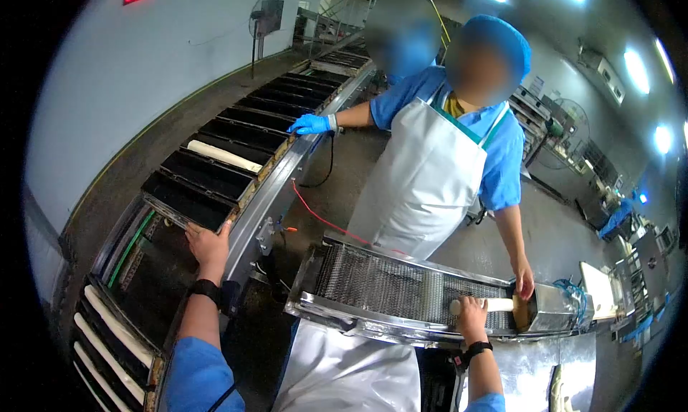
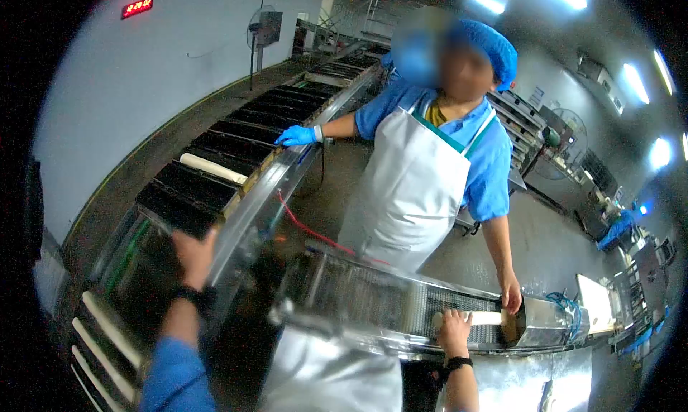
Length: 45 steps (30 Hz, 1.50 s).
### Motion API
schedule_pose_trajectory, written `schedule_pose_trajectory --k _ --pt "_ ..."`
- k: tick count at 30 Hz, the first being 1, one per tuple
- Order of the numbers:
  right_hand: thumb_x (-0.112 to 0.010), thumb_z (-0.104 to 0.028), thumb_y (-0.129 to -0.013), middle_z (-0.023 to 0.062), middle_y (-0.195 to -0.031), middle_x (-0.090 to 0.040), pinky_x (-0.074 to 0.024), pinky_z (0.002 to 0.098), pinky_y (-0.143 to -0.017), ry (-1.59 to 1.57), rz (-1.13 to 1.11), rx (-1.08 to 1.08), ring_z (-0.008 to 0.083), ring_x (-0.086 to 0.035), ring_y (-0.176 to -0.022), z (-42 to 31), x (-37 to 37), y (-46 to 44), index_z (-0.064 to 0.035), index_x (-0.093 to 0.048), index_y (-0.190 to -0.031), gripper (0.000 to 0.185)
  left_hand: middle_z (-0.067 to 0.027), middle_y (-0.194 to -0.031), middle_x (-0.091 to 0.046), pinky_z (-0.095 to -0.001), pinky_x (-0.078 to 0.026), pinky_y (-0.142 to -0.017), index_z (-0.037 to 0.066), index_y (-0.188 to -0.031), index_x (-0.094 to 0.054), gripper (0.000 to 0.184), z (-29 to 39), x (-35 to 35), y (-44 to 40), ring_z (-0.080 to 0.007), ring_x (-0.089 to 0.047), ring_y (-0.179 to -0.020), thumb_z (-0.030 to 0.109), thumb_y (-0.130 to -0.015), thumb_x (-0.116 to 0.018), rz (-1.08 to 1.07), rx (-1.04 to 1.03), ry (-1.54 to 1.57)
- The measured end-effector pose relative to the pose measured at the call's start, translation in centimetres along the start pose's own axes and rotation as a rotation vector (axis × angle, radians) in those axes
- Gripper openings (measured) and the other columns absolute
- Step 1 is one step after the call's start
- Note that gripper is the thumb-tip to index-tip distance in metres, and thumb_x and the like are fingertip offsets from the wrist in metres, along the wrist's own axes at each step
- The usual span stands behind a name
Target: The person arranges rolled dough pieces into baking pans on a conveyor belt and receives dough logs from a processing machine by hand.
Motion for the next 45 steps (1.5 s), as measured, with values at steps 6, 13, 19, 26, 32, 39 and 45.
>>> schedule_pose_trajectory --k 6,13,19,26,32,39,45 --pt "-0.072 -0.014 -0.068 0.0173 -0.094 -0.060 -0.0508 0.0486 -0.075 -0.139 0.091 -0.055 0.0371 -0.059 -0.091 -2.0 2.8 -1.1 -0.0065 -0.062 -0.082 0.019 -0.0372 -0.148 -0.020 -0.0432 -0.023 -0.117 -0.023 -0.139 -0.014 0.114 0.6 0.5 -0.3 -0.0433 -0.023 -0.141 0.061 -0.080 -0.065 -0.021 -0.015 0.030" --pt "-0.069 -0.015 -0.076 0.0054 -0.078 -0.065 -0.0505 0.0298 -0.058 -1.316 0.240 0.018 0.0153 -0.064 -0.070 -6.4 20.8 -10.6 -0.0014 -0.063 -0.092 0.022 -0.0386 -0.148 -0.019 -0.0414 -0.021 -0.118 -0.024 -0.139 -0.012 0.125 0.8 0.6 -0.6 -0.0419 -0.021 -0.142 0.066 -0.074 -0.068 -0.115 -0.013 0.015" --pt "-0.059 -0.022 -0.093 0.0275 -0.125 -0.055 -0.0445 0.0468 -0.103 -2.150 -0.116 0.565 0.0351 -0.055 -0.118 -19.2 33.1 -13.8 0.0048 -0.045 -0.130 0.048 -0.0375 -0.149 -0.017 -0.0405 -0.019 -0.119 -0.023 -0.140 -0.010 0.127 0.4 0.7 -0.1 -0.0411 -0.018 -0.143 0.065 -0.071 -0.072 -0.105 0.007 0.022" --pt "-0.074 -0.007 -0.077 0.0229 -0.151 -0.030 -0.0360 0.0462 -0.110 -2.119 -0.402 0.652 0.0324 -0.033 -0.139 -24.9 30.4 -9.2 -0.0042 -0.018 -0.151 0.093 -0.0378 -0.149 -0.016 -0.0408 -0.020 -0.118 -0.022 -0.140 -0.010 0.129 0.4 -0.2 -0.9 -0.0406 -0.017 -0.143 0.065 -0.069 -0.074 -0.082 0.019 0.018" --pt "-0.074 -0.012 -0.079 0.0206 -0.149 -0.037 -0.0344 0.0420 -0.111 -1.112 -0.095 0.118 0.0334 -0.035 -0.138 -12.5 14.0 -1.4 -0.0004 -0.037 -0.143 0.075 -0.0417 -0.146 -0.016 -0.0437 -0.019 -0.118 -0.024 -0.138 -0.011 0.131 0.4 -0.3 -1.5 -0.0457 -0.019 -0.141 0.069 -0.069 -0.071 -0.133 -0.007 -0.034" --pt "-0.051 -0.042 -0.096 0.0270 -0.155 -0.014 -0.0130 0.0460 -0.118 -0.375 -0.121 -0.561 0.0380 -0.010 -0.146 6.6 -2.3 12.6 0.0073 -0.015 -0.148 0.080 -0.0397 -0.146 -0.020 -0.0435 -0.026 -0.116 -0.023 -0.139 -0.013 0.128 0.4 -1.5 -1.1 -0.0451 -0.025 -0.139 0.064 -0.069 -0.075 -0.064 -0.041 -0.099" --pt "-0.030 -0.050 -0.100 0.0275 -0.155 -0.012 -0.0103 0.0424 -0.119 -0.149 -0.100 -0.753 0.0363 -0.011 -0.146 10.9 -4.3 12.8 0.0096 -0.013 -0.147 0.078 -0.0398 -0.146 -0.021 -0.0416 -0.028 -0.115 -0.025 -0.138 -0.013 0.128 0.2 -2.1 -0.6 -0.0449 -0.026 -0.139 0.064 -0.069 -0.074 -0.041 -0.070 -0.108"
Point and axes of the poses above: each hand's wrist, its own y-axis away from the middle knuckle, its own x-axis out of the back of the hand, z = x × y, the point moved 4 cm from there along -y, towards the middle knuckle
